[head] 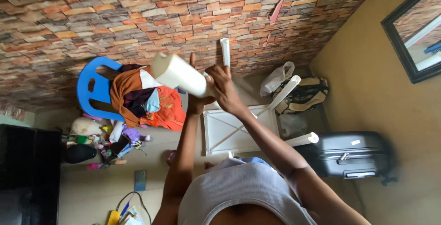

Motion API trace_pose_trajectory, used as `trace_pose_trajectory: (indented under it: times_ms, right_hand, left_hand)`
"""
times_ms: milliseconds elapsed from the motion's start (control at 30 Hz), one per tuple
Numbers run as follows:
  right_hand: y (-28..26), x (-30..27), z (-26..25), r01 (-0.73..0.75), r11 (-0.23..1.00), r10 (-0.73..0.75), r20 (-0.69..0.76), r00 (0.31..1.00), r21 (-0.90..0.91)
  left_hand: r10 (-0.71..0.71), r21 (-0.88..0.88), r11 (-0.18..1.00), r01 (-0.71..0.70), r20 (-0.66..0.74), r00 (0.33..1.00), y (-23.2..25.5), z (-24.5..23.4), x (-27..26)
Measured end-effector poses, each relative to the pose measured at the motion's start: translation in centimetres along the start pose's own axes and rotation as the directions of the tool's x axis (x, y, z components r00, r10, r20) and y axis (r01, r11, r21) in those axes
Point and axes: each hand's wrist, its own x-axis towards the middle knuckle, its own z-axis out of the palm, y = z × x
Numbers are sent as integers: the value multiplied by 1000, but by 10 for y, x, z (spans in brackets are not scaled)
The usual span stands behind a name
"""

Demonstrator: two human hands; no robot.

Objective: The recorder is seen assembling a small white plastic table.

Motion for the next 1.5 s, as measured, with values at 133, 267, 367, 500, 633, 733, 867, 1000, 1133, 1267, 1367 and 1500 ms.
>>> trace_pose_trajectory:
  times_ms: [133,267,367,500,633,733,867,1000,1133,1267,1367,1500]
  right_hand:
    - [25,14,22,146,836,-25,-230,973,529]
    - [-26,-2,14,244,773,-112,-253,961,585]
    - [-11,-22,28,336,875,-242,-287,927,349]
    - [38,-41,43,300,936,-259,-212,942,187]
    - [143,-63,67,142,976,-123,-120,985,164]
    - [162,-76,69,125,984,-95,-219,971,127]
    - [121,-66,80,21,960,53,-256,965,281]
    - [27,-39,44,190,937,-154,-144,978,293]
    - [15,-41,23,423,883,-406,-119,906,202]
    - [84,-66,19,427,900,-433,65,899,86]
    - [141,-87,18,353,934,-358,124,925,57]
    - [183,-89,23,23,998,-32,136,990,67]
  left_hand:
    - [70,117,990,-78,76,995,-17,-3,-8]
    - [109,371,914,-162,158,981,17,24,3]
    - [118,242,959,-148,136,984,36,33,4]
    - [281,18,959,-284,105,954,48,15,-5]
    - [358,-37,934,-356,99,928,72,7,-6]
    - [327,-107,941,-320,51,944,96,15,-5]
    - [269,-108,959,-263,41,962,90,17,-5]
    - [69,-154,985,-77,-59,996,60,28,6]
    - [110,-141,983,-115,-49,993,67,32,-5]
    - [274,-116,957,-264,74,959,104,27,-11]
    - [321,-165,938,-305,83,943,114,8,-17]
    - [342,-213,925,-316,97,935,124,-8,-24]
